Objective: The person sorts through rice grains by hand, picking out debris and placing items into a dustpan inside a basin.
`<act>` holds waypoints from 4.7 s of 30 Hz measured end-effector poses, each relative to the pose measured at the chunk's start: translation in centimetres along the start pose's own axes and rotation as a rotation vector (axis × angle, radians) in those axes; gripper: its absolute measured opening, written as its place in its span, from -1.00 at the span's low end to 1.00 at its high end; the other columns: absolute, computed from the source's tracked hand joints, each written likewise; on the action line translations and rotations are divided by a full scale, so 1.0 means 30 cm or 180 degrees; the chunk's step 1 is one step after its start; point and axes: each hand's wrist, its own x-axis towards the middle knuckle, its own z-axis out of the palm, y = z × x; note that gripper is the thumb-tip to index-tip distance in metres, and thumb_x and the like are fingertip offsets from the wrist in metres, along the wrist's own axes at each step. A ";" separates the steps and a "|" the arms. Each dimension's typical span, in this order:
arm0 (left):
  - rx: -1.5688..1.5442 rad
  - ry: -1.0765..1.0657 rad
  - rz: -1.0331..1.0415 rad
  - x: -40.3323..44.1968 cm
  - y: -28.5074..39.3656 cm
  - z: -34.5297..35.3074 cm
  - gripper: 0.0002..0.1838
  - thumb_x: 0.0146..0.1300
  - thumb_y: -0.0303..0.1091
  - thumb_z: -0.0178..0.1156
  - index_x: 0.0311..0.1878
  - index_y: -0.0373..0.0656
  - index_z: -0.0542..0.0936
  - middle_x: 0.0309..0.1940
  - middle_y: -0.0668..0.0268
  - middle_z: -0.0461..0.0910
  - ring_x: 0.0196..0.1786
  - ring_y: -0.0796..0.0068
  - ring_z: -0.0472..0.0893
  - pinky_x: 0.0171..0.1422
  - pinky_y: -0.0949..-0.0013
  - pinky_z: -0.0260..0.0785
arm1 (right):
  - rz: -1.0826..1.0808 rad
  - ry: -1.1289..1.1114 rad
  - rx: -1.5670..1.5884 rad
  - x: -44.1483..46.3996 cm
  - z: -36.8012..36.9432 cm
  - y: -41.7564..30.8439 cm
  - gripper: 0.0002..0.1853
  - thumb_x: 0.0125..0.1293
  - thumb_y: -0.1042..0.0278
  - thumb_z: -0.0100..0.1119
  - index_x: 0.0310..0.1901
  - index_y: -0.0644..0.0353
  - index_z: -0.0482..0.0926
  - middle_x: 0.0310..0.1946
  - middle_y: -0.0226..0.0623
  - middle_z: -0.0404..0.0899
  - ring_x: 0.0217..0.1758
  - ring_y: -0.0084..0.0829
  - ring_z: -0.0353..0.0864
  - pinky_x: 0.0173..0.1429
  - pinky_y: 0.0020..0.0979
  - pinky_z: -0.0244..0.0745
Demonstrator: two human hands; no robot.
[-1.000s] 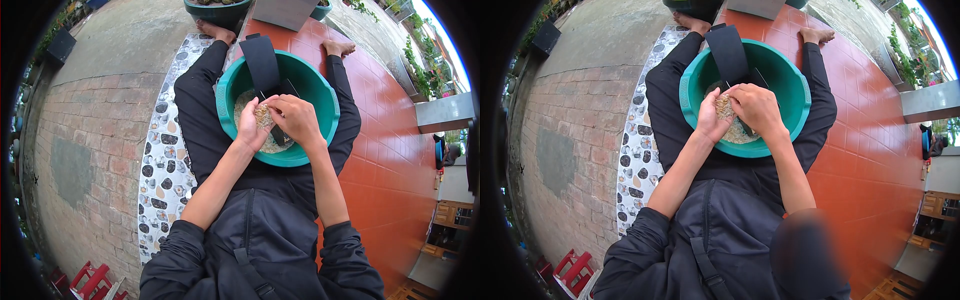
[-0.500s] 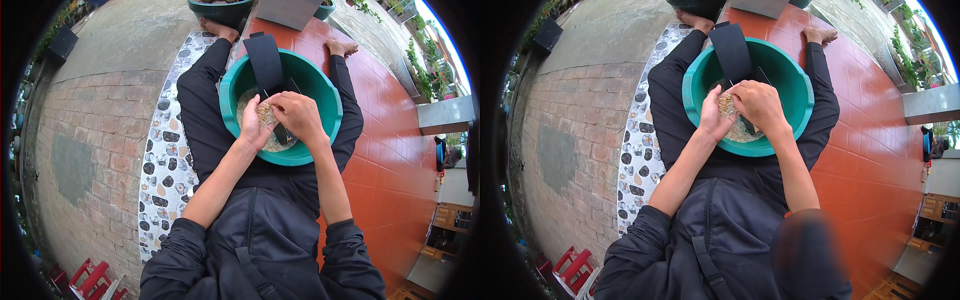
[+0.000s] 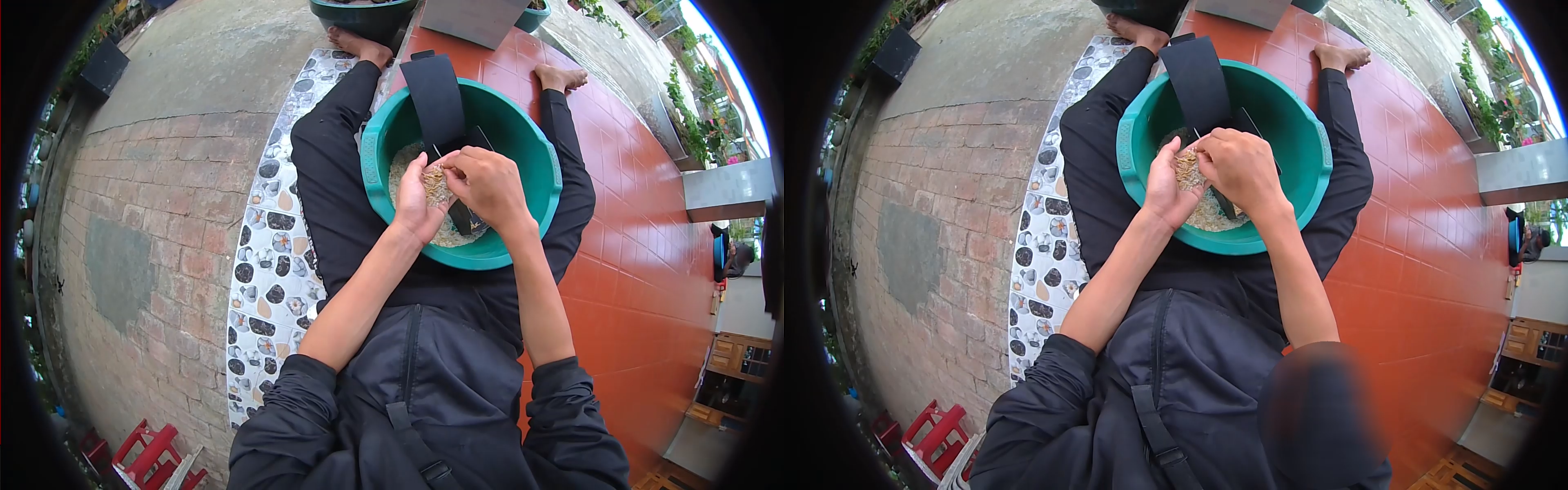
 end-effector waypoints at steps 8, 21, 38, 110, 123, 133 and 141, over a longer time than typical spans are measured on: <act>-0.0153 -0.0144 -0.0047 0.003 0.001 0.001 -0.41 0.45 -0.02 -0.37 0.13 -0.35 0.45 0.05 0.10 0.55 0.11 0.29 0.53 0.26 0.25 0.33 | 0.0542 -0.0083 0.0577 -0.027 -0.054 -0.024 -0.90 0.08 0.38 0.22 -0.40 0.19 0.66 -0.51 -0.30 0.57 -0.46 -0.32 0.58 -0.33 -0.36 0.47; -0.0339 -0.0234 0.0014 0.016 -0.002 -0.011 -0.41 0.46 -0.03 -0.37 0.16 -0.37 0.42 0.11 0.03 0.51 0.20 0.20 0.50 0.34 0.23 0.26 | 0.1338 0.0299 0.0801 -0.231 -0.011 0.095 -0.88 0.13 0.47 0.25 -0.30 0.29 0.64 -0.54 -0.27 0.54 -0.55 -0.42 0.51 -0.41 -0.45 0.40; -0.0263 -0.0326 -0.0079 0.014 -0.006 -0.006 -0.40 0.46 -0.03 -0.39 0.15 -0.36 0.42 0.09 0.03 0.52 0.17 0.20 0.50 0.29 0.21 0.33 | 0.0858 0.0451 0.0869 -0.110 -0.014 -0.055 -0.88 0.08 0.48 0.27 -0.30 0.22 0.64 -0.50 -0.34 0.55 -0.54 -0.42 0.54 -0.41 -0.44 0.43; 0.0016 -0.0235 -0.0145 0.001 0.001 0.002 -0.49 0.47 -0.14 -0.31 0.14 -0.38 0.42 0.11 0.04 0.51 0.13 0.24 0.54 0.29 0.21 0.36 | 0.1949 0.0199 0.3205 -0.114 -0.020 0.020 -0.84 0.21 0.44 0.27 -0.23 0.34 0.68 -0.45 -0.41 0.64 -0.50 -0.72 0.45 -0.41 -0.66 0.35; -0.0110 -0.0309 -0.0174 0.011 -0.004 -0.006 -0.49 0.47 -0.15 -0.31 0.17 -0.40 0.39 0.11 0.00 0.49 0.19 0.13 0.50 0.34 0.20 0.31 | 0.2662 0.1134 0.2746 -0.233 0.009 0.157 -0.83 0.23 0.37 0.30 -0.23 0.30 0.68 -0.52 -0.51 0.55 -0.54 -0.78 0.35 -0.47 -0.71 0.20; -0.0107 -0.0288 -0.0142 0.016 -0.006 -0.010 -0.50 0.46 -0.16 -0.30 0.17 -0.41 0.38 0.11 -0.01 0.49 0.20 0.14 0.49 0.34 0.19 0.31 | 0.2220 0.0721 0.1267 -0.231 0.012 0.138 -0.87 0.16 0.42 0.30 -0.33 0.31 0.67 -0.56 -0.35 0.62 -0.51 -0.59 0.56 -0.41 -0.55 0.41; -0.0139 -0.0253 -0.0147 0.011 -0.003 -0.007 -0.50 0.46 -0.16 -0.29 0.16 -0.41 0.38 0.12 -0.02 0.48 0.20 0.12 0.49 0.34 0.18 0.31 | 0.0801 -0.2014 -0.0969 -0.137 0.189 0.298 -0.88 0.13 0.50 0.11 -0.45 0.25 0.64 -0.38 -0.04 0.65 -0.25 -0.12 0.68 -0.14 -0.17 0.59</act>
